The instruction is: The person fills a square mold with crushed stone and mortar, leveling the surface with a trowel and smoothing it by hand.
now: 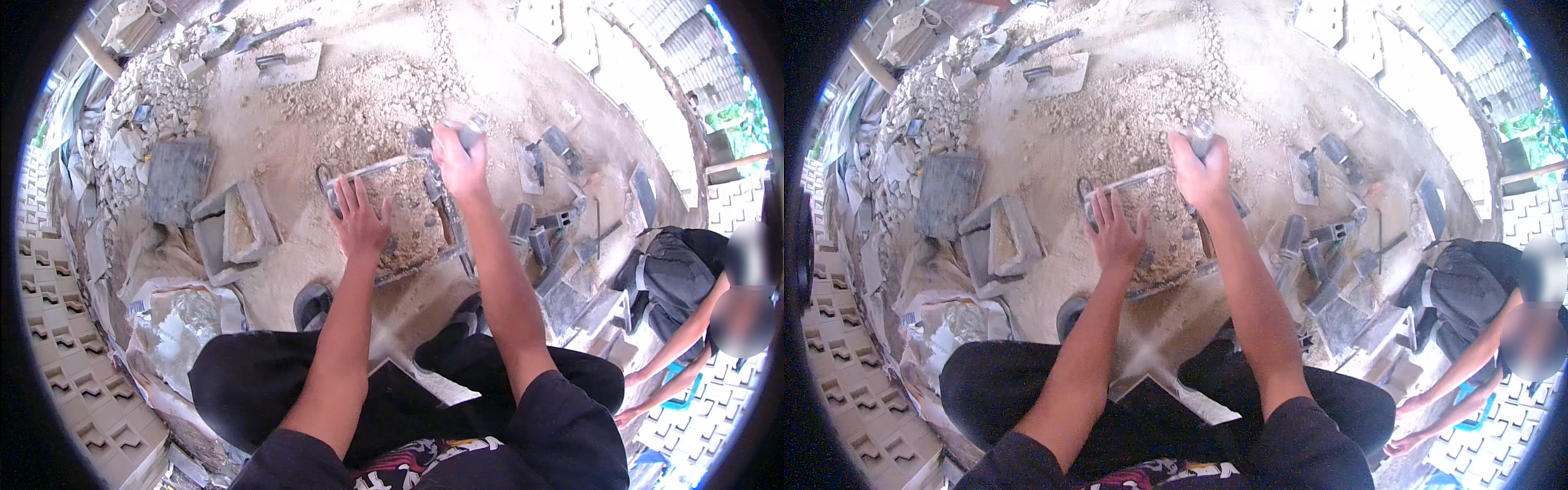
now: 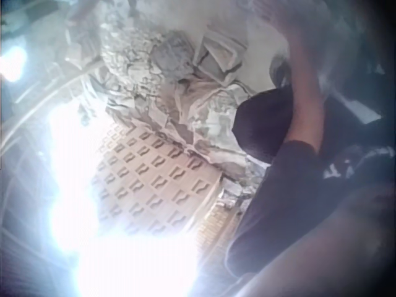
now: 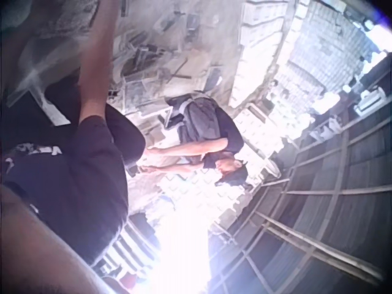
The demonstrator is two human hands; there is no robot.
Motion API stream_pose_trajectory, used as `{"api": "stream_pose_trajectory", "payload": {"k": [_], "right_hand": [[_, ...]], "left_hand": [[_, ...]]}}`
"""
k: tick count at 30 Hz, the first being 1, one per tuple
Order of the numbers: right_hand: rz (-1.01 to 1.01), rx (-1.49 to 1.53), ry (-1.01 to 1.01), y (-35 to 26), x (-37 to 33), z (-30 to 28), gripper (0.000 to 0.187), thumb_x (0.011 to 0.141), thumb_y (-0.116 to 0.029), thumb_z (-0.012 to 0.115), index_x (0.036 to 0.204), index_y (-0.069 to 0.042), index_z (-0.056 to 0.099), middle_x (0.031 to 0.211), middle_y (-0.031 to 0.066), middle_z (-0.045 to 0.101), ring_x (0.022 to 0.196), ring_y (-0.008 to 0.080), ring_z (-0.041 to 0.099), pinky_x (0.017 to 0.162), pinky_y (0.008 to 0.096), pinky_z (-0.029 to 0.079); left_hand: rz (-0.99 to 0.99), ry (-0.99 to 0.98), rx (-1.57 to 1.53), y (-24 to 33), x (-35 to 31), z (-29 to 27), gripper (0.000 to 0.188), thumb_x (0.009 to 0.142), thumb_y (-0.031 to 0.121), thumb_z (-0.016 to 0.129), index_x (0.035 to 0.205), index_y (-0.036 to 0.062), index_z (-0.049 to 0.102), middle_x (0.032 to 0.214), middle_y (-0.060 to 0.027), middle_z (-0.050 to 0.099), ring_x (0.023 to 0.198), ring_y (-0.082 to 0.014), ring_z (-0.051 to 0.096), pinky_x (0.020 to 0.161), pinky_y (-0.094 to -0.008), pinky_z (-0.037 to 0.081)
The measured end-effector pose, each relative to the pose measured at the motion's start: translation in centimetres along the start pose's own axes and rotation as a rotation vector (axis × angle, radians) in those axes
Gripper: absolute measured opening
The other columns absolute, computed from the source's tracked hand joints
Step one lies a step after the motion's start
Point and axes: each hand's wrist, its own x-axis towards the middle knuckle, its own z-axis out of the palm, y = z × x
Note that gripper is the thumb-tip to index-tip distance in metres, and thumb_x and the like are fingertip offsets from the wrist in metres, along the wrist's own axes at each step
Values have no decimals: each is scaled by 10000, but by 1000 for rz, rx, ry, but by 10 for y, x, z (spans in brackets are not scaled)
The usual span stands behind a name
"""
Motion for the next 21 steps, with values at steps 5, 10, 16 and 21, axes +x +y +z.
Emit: {"api": "stream_pose_trajectory", "payload": {"k": [5, 10, 16, 21], "right_hand": [[-34, -239, -41, 31, 14, -13, 312, 902, -177, 594, 611, -76, 545, 532, -50, 471, 482, 39, 407, 430, 261, 288], [-29, -103, -39, 10, 21, -7, 326, 880, -147, 585, 570, -84, 508, 528, -55, 447, 460, 57, 373, 434, 271, 271], [-112, -378, -40, 5, 3, 3, 343, 874, -183, 563, 556, -75, 494, 498, -54, 419, 469, 65, 369, 450, 293, 287], [171, -370, -19, -19, 3, -1, 266, 867, -199, 602, 648, -47, 595, 559, -23, 535, 513, 88, 479, 480, 319, 368]], "left_hand": [[13, 41, -5, 1, 0, 6, 767, 938, 547, 426, 1491, 40, 263, 1582, -181, 162, 1478, -298, 119, 1131, -593, 152], [0, 13, 12, 5, 2, 3, 763, 937, 541, 422, 1502, 59, 246, 1590, -165, 147, 1480, -288, 116, 1143, -572, 138], [-9, 40, 16, -2, 2, 3, 752, 936, 524, 430, 1506, 69, 244, 1593, -160, 143, 1480, -283, 120, 1144, -560, 148], [-6, 1, 38, -1, -1, 0, 755, 936, 526, 432, 1505, 67, 245, 1593, -159, 142, 1481, -281, 117, 1124, -578, 191]]}}
